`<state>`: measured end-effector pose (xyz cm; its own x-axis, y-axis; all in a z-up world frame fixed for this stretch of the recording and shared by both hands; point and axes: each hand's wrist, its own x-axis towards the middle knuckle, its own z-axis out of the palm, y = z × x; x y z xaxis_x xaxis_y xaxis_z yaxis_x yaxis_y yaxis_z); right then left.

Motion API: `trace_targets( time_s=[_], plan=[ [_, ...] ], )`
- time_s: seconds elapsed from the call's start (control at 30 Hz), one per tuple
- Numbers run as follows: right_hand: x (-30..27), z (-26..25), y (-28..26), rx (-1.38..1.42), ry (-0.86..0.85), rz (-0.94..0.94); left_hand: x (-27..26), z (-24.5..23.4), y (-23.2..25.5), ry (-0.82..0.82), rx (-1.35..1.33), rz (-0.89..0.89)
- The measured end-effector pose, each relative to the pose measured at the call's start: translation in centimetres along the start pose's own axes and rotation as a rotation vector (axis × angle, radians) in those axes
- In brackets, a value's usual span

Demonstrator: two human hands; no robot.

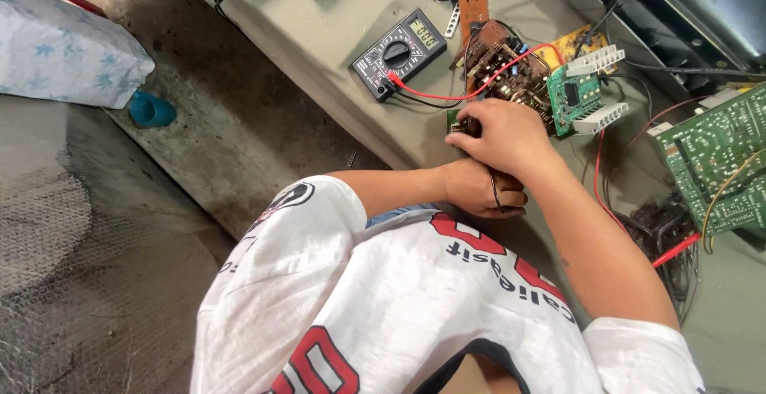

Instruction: Testing electronic components on a circuit board using a multimeter and inspecting a CRT monitor.

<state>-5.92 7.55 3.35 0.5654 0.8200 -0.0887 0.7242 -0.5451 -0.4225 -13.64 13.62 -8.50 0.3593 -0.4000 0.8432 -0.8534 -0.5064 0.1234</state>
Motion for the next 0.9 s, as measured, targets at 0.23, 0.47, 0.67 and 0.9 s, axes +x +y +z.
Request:
trace_targets(
  time_s=[0.23,0.47,0.67,0.9],
  plan=[
    [1.8,1.7,2.8,-0.42,0.384,-0.22,0.0,0.4,-0.1,-0.025,-0.106,-0.003],
    [2.7,1.8,4.8,-0.468,0.48,-0.361,0.8,-0.5,-0.2,-0.02,-0.115,-0.021],
    [1.3,-3.9,5.6,-0.216,0.469,-0.338,2.6,-2.8,-0.1,-0.089,-0.189,-0.076],
    [-7.9,-3.3,11.8,0.064,0.645,-0.022,3.9,-4.3,-0.4,-0.148,-0.325,-0.151]
  ],
)
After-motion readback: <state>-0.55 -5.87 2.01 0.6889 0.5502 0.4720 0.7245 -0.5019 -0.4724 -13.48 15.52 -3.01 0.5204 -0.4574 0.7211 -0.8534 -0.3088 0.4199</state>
